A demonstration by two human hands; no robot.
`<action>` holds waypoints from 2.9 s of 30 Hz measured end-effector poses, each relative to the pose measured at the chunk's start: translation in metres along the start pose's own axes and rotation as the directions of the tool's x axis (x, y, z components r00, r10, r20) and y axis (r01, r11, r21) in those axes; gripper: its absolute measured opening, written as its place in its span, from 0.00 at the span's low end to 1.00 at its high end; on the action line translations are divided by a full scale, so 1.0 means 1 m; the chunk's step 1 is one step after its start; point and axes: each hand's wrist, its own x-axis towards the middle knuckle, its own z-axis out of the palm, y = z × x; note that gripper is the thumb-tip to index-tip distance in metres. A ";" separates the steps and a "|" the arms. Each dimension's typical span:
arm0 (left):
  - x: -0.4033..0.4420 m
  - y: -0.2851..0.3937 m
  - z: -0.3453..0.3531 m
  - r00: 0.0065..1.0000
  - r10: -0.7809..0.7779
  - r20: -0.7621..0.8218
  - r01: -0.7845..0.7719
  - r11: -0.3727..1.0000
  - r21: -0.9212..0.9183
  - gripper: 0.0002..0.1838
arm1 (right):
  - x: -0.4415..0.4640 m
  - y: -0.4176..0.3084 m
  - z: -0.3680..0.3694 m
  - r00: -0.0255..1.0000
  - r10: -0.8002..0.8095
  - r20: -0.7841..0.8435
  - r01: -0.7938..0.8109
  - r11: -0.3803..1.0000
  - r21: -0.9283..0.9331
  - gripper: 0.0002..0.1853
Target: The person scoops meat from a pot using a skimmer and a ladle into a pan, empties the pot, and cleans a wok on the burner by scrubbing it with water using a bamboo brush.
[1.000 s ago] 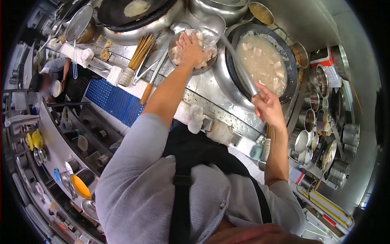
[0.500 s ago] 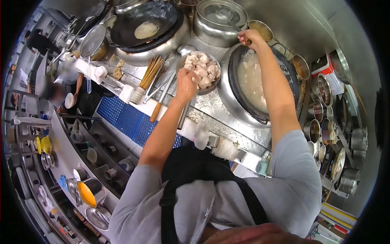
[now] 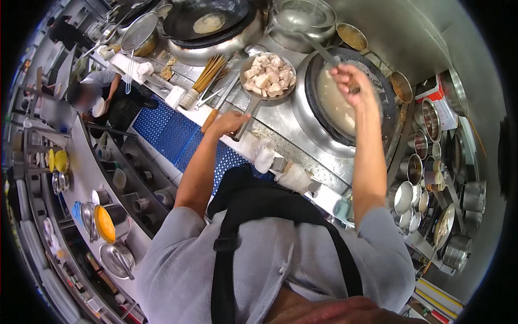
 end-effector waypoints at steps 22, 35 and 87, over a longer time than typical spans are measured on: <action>-0.049 0.038 0.032 0.940 -0.045 0.339 0.322 0.453 -0.831 0.06 | -0.268 0.206 -0.074 0.829 -0.503 -0.244 0.209 0.684 -0.699 0.20; -0.109 0.192 -0.131 0.970 0.216 0.110 -0.042 0.599 -0.800 0.08 | -0.315 0.250 -0.067 0.626 -0.601 -0.496 0.244 0.756 -0.608 0.18; -0.009 -0.013 0.058 0.952 -0.088 0.293 0.293 0.539 -0.790 0.05 | -0.286 0.383 -0.209 0.598 -0.607 -0.523 -0.172 0.540 -0.824 0.21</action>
